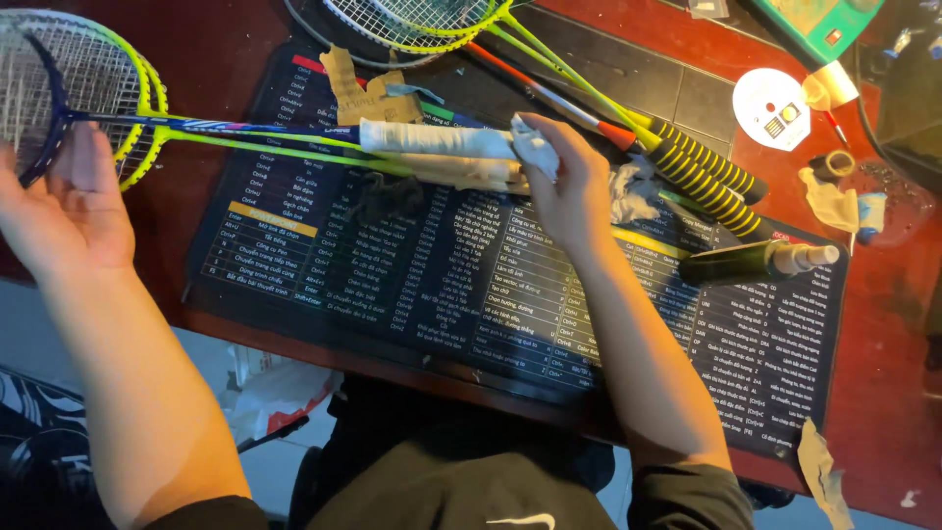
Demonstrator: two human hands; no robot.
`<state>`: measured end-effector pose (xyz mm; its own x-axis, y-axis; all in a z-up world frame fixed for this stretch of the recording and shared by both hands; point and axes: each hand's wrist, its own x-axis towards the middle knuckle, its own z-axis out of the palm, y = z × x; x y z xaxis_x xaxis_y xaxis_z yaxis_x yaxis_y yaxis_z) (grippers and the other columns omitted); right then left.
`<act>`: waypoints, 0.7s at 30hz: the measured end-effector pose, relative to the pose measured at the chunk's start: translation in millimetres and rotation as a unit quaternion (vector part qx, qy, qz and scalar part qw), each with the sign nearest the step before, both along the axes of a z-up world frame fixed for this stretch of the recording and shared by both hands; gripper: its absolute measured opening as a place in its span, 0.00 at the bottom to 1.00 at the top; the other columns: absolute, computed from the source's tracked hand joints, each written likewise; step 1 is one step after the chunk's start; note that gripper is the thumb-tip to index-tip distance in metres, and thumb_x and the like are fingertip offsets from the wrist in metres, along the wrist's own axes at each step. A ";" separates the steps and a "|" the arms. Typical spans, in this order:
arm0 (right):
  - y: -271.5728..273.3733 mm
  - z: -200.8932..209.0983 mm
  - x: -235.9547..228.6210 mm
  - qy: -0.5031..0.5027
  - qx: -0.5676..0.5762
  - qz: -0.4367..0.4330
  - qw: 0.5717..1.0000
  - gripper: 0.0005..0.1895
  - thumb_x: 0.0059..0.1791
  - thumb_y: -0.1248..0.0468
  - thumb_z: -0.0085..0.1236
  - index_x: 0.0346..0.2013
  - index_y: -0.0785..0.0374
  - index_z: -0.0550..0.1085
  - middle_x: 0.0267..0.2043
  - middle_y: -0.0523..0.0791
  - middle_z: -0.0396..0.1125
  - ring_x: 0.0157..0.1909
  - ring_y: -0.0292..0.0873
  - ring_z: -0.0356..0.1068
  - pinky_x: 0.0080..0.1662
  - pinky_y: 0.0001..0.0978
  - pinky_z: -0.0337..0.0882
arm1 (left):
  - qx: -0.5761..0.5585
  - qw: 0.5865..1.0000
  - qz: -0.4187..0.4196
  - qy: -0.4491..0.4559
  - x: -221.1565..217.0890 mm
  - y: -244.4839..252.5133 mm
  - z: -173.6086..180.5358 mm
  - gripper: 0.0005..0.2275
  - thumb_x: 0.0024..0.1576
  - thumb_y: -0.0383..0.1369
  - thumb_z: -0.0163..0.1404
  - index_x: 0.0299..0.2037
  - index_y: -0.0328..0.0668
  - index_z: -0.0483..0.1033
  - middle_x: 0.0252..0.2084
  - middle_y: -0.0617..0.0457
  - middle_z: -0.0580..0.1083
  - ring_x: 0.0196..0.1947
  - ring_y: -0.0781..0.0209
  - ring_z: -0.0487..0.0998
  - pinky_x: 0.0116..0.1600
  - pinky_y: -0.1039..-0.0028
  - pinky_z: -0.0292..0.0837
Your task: Cleaning the strings and frame of a badminton racket using a cloth and liquid cleaner.
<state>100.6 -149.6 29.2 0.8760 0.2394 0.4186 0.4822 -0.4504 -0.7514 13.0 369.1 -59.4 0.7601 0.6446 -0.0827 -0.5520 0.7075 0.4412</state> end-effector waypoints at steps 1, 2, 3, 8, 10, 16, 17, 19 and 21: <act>0.8 -1.2 2.8 0.000 0.000 -0.001 1.000 0.18 0.52 0.70 0.59 0.58 0.64 0.74 0.48 0.50 0.75 0.49 0.46 0.76 0.51 0.33 0.73 | 0.000 1.000 -0.001 0.000 -0.5 2.5 -2.1 0.25 0.64 0.36 0.50 0.64 0.19 0.65 0.58 0.26 0.75 0.58 0.37 0.82 0.64 0.54 0.80; 1.6 -2.7 5.0 -0.032 -0.012 0.016 0.999 0.19 0.52 0.71 0.59 0.58 0.65 0.73 0.50 0.51 0.74 0.52 0.48 0.76 0.53 0.34 0.73 | 0.015 1.000 -0.007 -0.017 -1.6 4.8 -4.7 0.25 0.63 0.35 0.50 0.65 0.19 0.63 0.60 0.25 0.74 0.60 0.36 0.81 0.65 0.53 0.79; 2.3 -4.3 7.1 -0.063 -0.023 0.033 0.997 0.20 0.51 0.72 0.58 0.58 0.65 0.73 0.51 0.51 0.73 0.55 0.49 0.76 0.55 0.35 0.73 | 0.030 0.999 -0.013 -0.035 -2.8 7.2 -7.4 0.26 0.62 0.35 0.50 0.65 0.20 0.61 0.62 0.25 0.73 0.62 0.35 0.80 0.67 0.52 0.78; 8.5 -0.4 4.0 -0.093 -0.042 0.039 0.994 0.19 0.50 0.72 0.57 0.57 0.65 0.73 0.54 0.52 0.72 0.57 0.54 0.74 0.58 0.39 0.72 | 0.094 0.994 -0.062 0.007 -20.1 -0.8 -10.1 0.28 0.67 0.37 0.49 0.66 0.12 0.61 0.65 0.25 0.73 0.67 0.35 0.75 0.71 0.55 0.76; 9.5 -0.1 2.7 -0.095 -0.051 0.037 0.993 0.18 0.51 0.72 0.58 0.56 0.65 0.73 0.55 0.52 0.72 0.58 0.55 0.74 0.58 0.40 0.72 | 0.090 0.993 -0.063 0.033 -25.5 -33.8 12.1 0.27 0.71 0.38 0.48 0.64 0.08 0.60 0.64 0.22 0.74 0.65 0.35 0.72 0.71 0.54 0.76; 6.7 -11.9 9.7 -0.100 -0.071 0.030 0.992 0.20 0.50 0.70 0.59 0.57 0.65 0.72 0.55 0.52 0.71 0.57 0.56 0.73 0.57 0.42 0.72 | 0.332 0.925 -0.116 0.142 -6.9 -129.1 56.6 0.16 0.67 0.30 0.49 0.61 0.29 0.64 0.54 0.37 0.74 0.54 0.43 0.83 0.60 0.61 0.84; 5.7 -13.8 11.0 -0.110 -0.081 0.027 0.990 0.20 0.50 0.69 0.59 0.57 0.66 0.72 0.54 0.52 0.71 0.57 0.57 0.72 0.57 0.43 0.71 | 0.376 0.907 -0.104 0.156 -1.5 -136.0 54.1 0.14 0.69 0.28 0.50 0.61 0.29 0.66 0.54 0.39 0.75 0.49 0.47 0.83 0.56 0.64 0.84; 3.8 -14.1 11.6 -0.120 -0.091 0.022 0.988 0.19 0.51 0.68 0.60 0.57 0.66 0.72 0.53 0.53 0.72 0.56 0.58 0.71 0.56 0.44 0.71 | 0.420 0.887 -0.093 0.168 7.6 -147.4 54.1 0.12 0.71 0.26 0.50 0.61 0.29 0.67 0.53 0.40 0.75 0.45 0.52 0.83 0.52 0.66 0.84; 2.8 -10.6 10.9 -0.082 -0.077 0.038 0.993 0.19 0.53 0.66 0.58 0.58 0.65 0.72 0.52 0.53 0.72 0.55 0.57 0.72 0.55 0.43 0.72 | 0.439 0.867 -0.111 0.208 15.8 -155.6 59.7 0.12 0.70 0.25 0.51 0.62 0.31 0.68 0.44 0.45 0.75 0.35 0.59 0.81 0.42 0.70 0.83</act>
